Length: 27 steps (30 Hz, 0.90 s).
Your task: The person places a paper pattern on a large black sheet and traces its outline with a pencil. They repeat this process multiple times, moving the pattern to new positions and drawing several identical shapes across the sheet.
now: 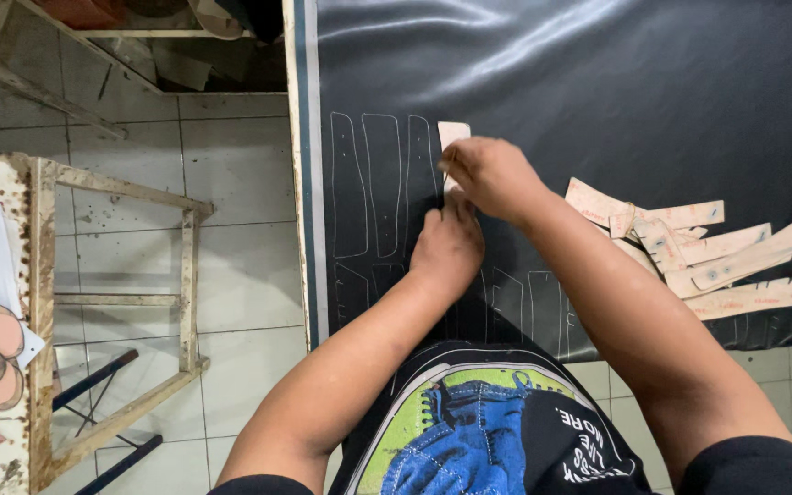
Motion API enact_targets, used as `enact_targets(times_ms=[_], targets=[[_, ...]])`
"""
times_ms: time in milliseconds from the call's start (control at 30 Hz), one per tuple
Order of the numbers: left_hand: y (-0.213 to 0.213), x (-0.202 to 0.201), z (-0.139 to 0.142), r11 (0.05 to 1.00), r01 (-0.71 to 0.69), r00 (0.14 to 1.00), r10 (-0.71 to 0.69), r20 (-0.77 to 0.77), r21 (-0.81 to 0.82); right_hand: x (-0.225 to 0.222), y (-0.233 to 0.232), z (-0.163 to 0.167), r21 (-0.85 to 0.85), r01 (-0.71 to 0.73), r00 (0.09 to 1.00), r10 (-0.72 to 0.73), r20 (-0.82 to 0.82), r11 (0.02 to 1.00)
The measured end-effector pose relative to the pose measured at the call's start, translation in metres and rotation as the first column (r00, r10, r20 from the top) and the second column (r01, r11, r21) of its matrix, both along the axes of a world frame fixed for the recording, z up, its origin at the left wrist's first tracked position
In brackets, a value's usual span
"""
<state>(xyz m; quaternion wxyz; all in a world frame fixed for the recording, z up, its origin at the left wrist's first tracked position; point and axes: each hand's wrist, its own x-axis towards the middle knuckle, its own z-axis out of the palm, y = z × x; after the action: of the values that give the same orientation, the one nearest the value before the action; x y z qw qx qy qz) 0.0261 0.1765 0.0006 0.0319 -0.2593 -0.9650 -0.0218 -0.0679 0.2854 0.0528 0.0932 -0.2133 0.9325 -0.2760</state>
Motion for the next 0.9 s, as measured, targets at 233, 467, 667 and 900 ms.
enact_targets(times_ms=[233,467,667,900], targets=[[-0.01,-0.012,0.004,0.991,-0.012,1.0,0.008,0.028,0.137,-0.042,-0.002,-0.005,-0.098,-0.004,0.983,-0.014,-0.184,0.995],[-0.012,-0.018,0.007,0.985,-0.016,1.0,0.019,-0.015,0.169,-0.047,-0.003,-0.007,-0.124,0.016,0.982,-0.039,-0.184,0.992],[-0.015,-0.021,0.011,0.984,-0.012,1.0,0.007,0.028,0.177,-0.046,-0.001,-0.011,-0.138,0.032,0.976,-0.06,-0.209,0.99],[-0.019,-0.025,0.023,0.976,-0.029,0.995,0.009,0.097,0.214,-0.045,0.018,-0.007,-0.098,0.044,0.974,-0.065,-0.217,0.994]])
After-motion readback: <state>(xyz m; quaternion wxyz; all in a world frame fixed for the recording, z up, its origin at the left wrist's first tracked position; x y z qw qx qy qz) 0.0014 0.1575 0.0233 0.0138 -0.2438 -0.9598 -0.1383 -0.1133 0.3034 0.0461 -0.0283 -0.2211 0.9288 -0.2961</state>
